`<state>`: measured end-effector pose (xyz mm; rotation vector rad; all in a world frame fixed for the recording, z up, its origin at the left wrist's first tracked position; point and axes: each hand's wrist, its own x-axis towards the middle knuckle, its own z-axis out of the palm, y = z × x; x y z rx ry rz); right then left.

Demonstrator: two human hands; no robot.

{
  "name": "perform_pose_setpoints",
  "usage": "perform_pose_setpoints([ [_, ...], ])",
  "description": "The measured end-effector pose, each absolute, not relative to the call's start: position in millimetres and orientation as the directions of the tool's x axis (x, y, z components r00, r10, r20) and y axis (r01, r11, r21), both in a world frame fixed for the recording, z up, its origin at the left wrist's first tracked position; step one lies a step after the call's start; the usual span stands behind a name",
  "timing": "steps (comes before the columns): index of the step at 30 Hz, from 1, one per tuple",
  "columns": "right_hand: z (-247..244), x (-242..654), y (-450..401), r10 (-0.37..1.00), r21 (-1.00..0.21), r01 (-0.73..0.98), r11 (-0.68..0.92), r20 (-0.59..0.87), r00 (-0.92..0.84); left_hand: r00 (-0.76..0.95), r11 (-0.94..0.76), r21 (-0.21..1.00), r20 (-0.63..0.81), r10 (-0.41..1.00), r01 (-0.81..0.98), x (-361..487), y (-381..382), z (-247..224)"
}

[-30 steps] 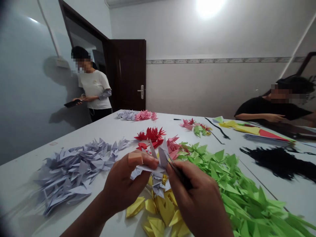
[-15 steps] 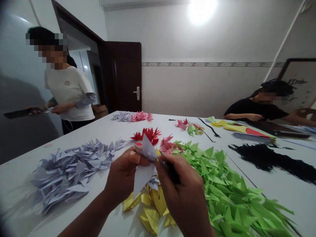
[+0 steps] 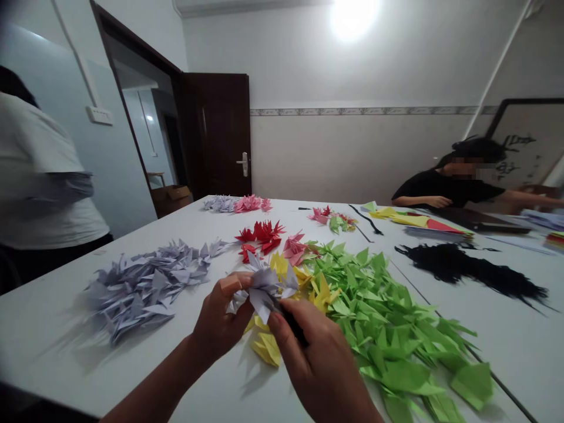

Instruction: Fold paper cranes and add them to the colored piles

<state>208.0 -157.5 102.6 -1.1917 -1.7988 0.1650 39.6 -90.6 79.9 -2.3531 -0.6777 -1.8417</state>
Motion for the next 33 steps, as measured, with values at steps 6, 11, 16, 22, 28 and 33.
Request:
perform_pose_setpoints([
  [6,95,216,-175,0.862,-0.576,0.671,0.467,0.464,-0.203,0.275,-0.912,0.144,0.925,0.262,0.384,35,-112,69],
  [11,59,223,-186,0.909,-0.611,0.685,0.396,0.366,-0.199,0.357,-0.809,0.427,0.74,0.569,0.404,25,-127,31],
  [16,-17,241,-180,0.937,-0.508,0.849,0.146,0.345,0.046,0.252,-0.491,0.719,0.422,0.871,0.491,5,-129,-14],
  [22,-67,251,-171,0.915,-0.43,0.897,0.098,0.394,0.09,0.119,-0.361,0.775,0.353,0.928,0.518,-8,-132,-36],
  [28,-83,251,-171,0.84,-0.407,0.897,0.175,0.537,0.08,0.014,-0.314,0.822,0.349,0.937,0.476,-10,-135,-37],
  [33,-84,250,-174,0.841,-0.408,0.895,0.179,0.536,0.076,0.009,-0.304,0.833,0.338,0.941,0.461,-11,-134,-39],
])
